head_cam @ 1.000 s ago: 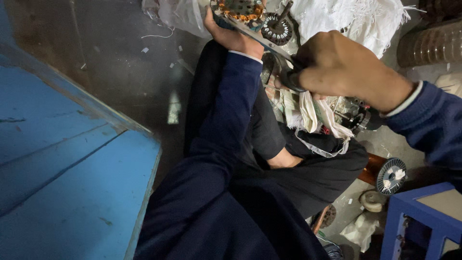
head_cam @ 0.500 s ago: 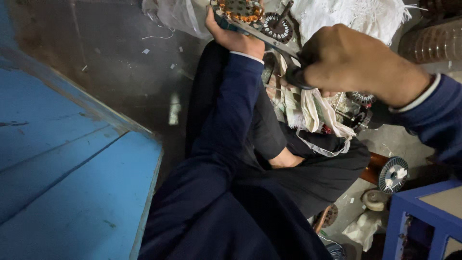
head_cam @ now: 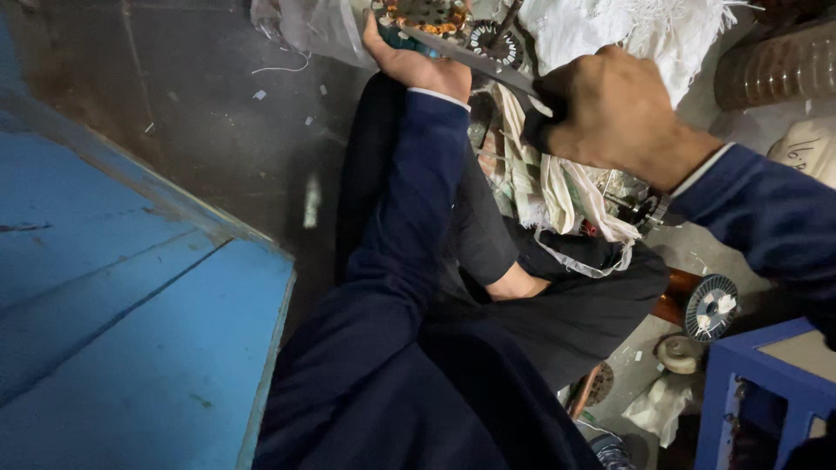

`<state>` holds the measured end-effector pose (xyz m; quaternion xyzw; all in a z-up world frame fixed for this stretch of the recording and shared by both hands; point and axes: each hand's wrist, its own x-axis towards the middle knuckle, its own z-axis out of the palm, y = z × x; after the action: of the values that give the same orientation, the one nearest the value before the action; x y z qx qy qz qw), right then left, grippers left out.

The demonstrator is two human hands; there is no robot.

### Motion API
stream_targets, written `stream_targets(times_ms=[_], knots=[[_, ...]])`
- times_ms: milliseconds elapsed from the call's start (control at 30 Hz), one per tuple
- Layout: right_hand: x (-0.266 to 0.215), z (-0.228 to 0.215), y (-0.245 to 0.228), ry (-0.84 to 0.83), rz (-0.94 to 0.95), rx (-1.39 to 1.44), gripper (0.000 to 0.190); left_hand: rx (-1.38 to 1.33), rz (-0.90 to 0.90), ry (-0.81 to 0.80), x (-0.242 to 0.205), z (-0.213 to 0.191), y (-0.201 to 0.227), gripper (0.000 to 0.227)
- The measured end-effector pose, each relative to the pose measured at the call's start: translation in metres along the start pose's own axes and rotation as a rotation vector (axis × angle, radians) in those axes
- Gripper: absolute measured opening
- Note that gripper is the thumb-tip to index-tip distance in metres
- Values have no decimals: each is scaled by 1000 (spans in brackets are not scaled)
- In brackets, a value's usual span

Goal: The person sits on the floor and handles small copper wire pieces, placing them into a plastic bag. They then pick up a circular electrical component with copper windings and use a metal tool to adjust or secure the windings on the component.

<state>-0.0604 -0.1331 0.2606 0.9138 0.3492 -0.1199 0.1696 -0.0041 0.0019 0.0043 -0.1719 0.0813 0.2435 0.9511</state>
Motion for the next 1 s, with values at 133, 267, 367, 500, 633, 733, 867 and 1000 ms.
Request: stream_targets(times_ms=[133, 267, 367, 500, 633, 733, 867, 1000], knots=[[-2, 1, 5, -120, 29, -66, 38, -28, 0, 93, -3, 19, 1, 61], [-9, -23, 3, -128, 15, -165, 37, -10, -29, -43, -6, 24, 3, 56], [-17, -43, -2, -237, 158, -316, 48, -98, -129, -153, -3, 18, 10, 48], [-28, -54, 4, 134, 78, -16, 65, -67, -166, -145, -5, 20, 8, 45], [-19, -36, 2, 124, 74, 24, 60, 32, -108, 16, -18, 45, 3, 57], [0, -19, -10, 108, 56, 24, 67, 12, -218, -107, -32, 62, 11, 65], [30, -9, -25, 244, 5, 63, 57, -16, -226, -221, -25, 51, 9, 65], [52, -6, -34, 136, 67, 56, 63, 76, -91, -154, 7, 5, 7, 63]])
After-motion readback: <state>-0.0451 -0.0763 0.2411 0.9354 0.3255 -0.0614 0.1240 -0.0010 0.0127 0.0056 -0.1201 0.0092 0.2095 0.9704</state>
